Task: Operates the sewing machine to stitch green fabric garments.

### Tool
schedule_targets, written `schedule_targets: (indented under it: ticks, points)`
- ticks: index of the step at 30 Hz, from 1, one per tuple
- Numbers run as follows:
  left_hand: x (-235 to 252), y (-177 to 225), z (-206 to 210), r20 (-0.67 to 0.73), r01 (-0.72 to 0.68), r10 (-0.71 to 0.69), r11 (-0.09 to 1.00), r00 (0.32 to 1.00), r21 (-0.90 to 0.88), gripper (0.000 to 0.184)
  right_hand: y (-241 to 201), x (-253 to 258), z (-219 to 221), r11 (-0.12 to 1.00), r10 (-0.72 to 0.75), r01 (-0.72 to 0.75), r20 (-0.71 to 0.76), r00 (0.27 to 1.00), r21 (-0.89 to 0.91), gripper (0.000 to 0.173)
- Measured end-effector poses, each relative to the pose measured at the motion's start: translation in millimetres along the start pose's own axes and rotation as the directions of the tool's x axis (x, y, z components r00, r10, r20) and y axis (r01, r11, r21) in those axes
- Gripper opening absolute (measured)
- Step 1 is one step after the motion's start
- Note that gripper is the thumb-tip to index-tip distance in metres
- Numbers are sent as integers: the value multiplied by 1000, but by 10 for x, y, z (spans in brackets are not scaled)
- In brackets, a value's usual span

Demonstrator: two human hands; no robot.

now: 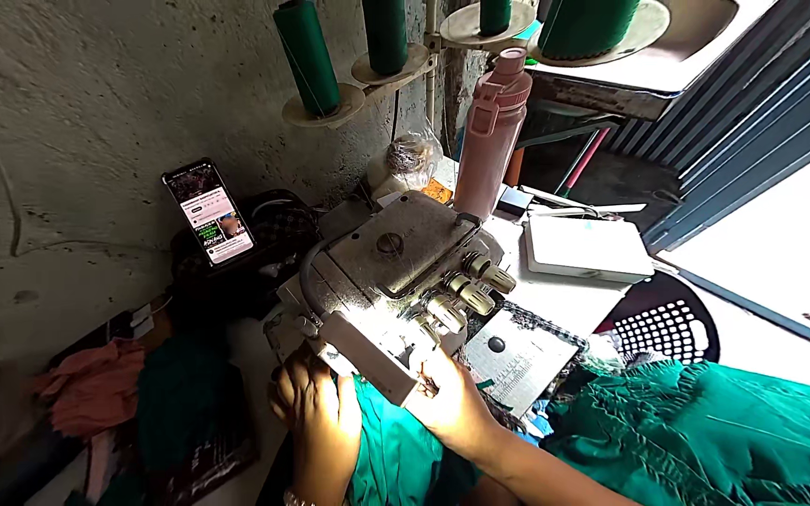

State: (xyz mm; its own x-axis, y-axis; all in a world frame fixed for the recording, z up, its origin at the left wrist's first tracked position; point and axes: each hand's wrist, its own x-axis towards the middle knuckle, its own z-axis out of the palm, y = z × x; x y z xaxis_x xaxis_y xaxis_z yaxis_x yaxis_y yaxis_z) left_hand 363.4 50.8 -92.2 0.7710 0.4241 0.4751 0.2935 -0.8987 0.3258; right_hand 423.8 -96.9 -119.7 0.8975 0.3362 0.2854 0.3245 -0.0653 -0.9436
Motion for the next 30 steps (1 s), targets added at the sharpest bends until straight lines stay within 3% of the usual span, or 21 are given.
schedule_targets:
  ticks: [8, 13, 18, 24, 26, 28, 30]
  points:
    - [9, 39, 0, -106, 45, -48, 998, 993, -38, 40, 2, 12, 3, 1000, 19, -19, 14, 1000, -13, 14]
    - [-11, -5, 9, -110, 111, -140, 966, 984, -234, 33, 1, 14, 12, 1000, 15, -15, 12, 1000, -2, 14]
    - [-46, -73, 22, -35, 153, -205, 826, 978, -542, 24, -10, 6, 13, 999, 31, -31, 18, 999, 11, 14]
    - [-23, -96, -23, 9, 116, -178, 601, 984, -791, 16, 9, -5, 24, 999, 32, -33, 13, 999, 37, 13]
    - [-19, -93, -14, 7, 106, -141, 703, 990, -703, 15, 15, -14, 23, 999, 28, -28, 19, 999, 40, 13]
    - [-28, -48, -39, 4, 74, -81, 893, 997, -444, 27, 19, -15, 22, 999, 4, -5, 20, 1000, 42, 12]
    - [-7, -2, -101, -1, -29, 30, 987, 1000, -161, 32, 21, -38, 1, 999, -27, 26, 27, 999, 23, 12]
